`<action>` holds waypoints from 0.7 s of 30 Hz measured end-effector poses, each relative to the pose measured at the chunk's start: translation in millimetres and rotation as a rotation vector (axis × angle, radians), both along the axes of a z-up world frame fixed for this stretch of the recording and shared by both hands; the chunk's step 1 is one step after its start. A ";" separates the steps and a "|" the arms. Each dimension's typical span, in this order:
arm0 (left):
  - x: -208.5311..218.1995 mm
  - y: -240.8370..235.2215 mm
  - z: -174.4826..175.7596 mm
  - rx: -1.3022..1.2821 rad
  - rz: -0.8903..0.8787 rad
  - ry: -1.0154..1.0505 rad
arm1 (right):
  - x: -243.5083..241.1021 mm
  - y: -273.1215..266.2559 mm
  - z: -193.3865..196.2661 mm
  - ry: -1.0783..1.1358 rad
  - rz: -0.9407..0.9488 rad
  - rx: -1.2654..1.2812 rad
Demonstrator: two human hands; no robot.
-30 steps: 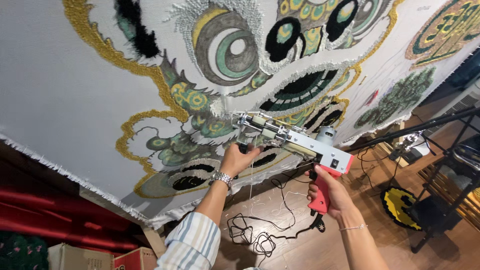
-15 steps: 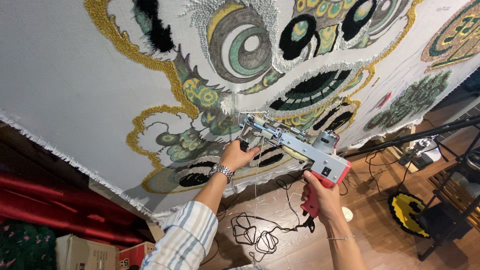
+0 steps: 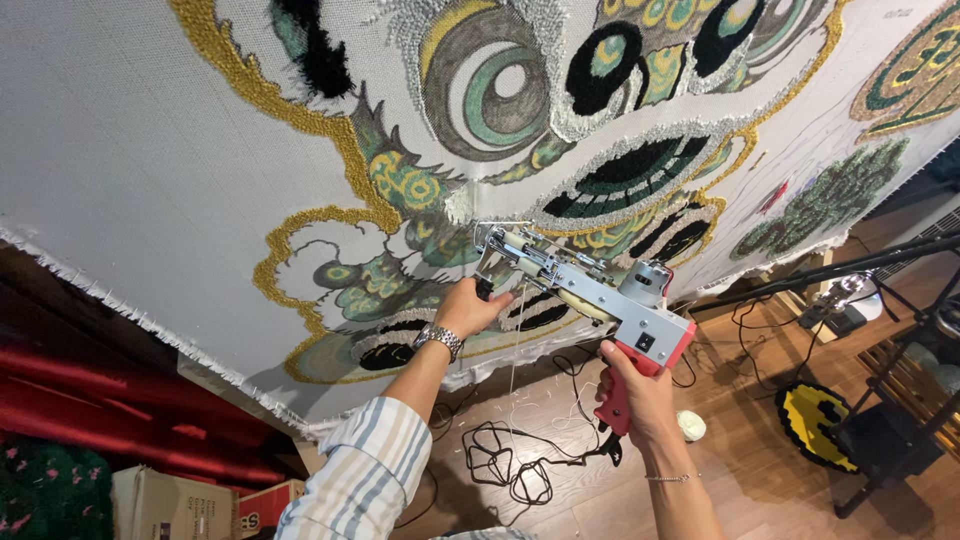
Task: The person uses a handheld tufting gun to apply white yarn onto a large canvas featuring a pre-drawn design of a stylized lion head. They guide the tool along the contours of the design, filling in specific areas with loops of yarn while holding the device with both hands.
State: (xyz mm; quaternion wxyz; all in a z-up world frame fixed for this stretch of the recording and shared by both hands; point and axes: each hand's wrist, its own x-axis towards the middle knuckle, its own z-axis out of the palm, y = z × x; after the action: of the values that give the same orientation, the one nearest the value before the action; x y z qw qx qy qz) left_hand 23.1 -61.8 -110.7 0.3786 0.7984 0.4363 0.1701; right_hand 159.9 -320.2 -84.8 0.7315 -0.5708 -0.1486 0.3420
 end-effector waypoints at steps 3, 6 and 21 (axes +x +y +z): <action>-0.8 4.5 0.9 0.031 -0.004 -0.009 | -3.1 3.2 -0.1 0.005 -0.005 0.015; -1.3 8.9 -0.5 -0.008 -0.006 0.009 | -5.8 6.8 -1.3 0.008 -0.018 0.019; -3.6 2.9 0.6 0.068 -0.025 -0.101 | -0.7 2.1 -8.2 0.036 -0.018 0.013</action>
State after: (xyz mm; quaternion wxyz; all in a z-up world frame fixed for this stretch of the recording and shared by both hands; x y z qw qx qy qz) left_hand 19.6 -58.9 -110.1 0.3749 0.8066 0.4004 0.2202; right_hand 159.2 -318.0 -92.9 0.7408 -0.5612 -0.1324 0.3445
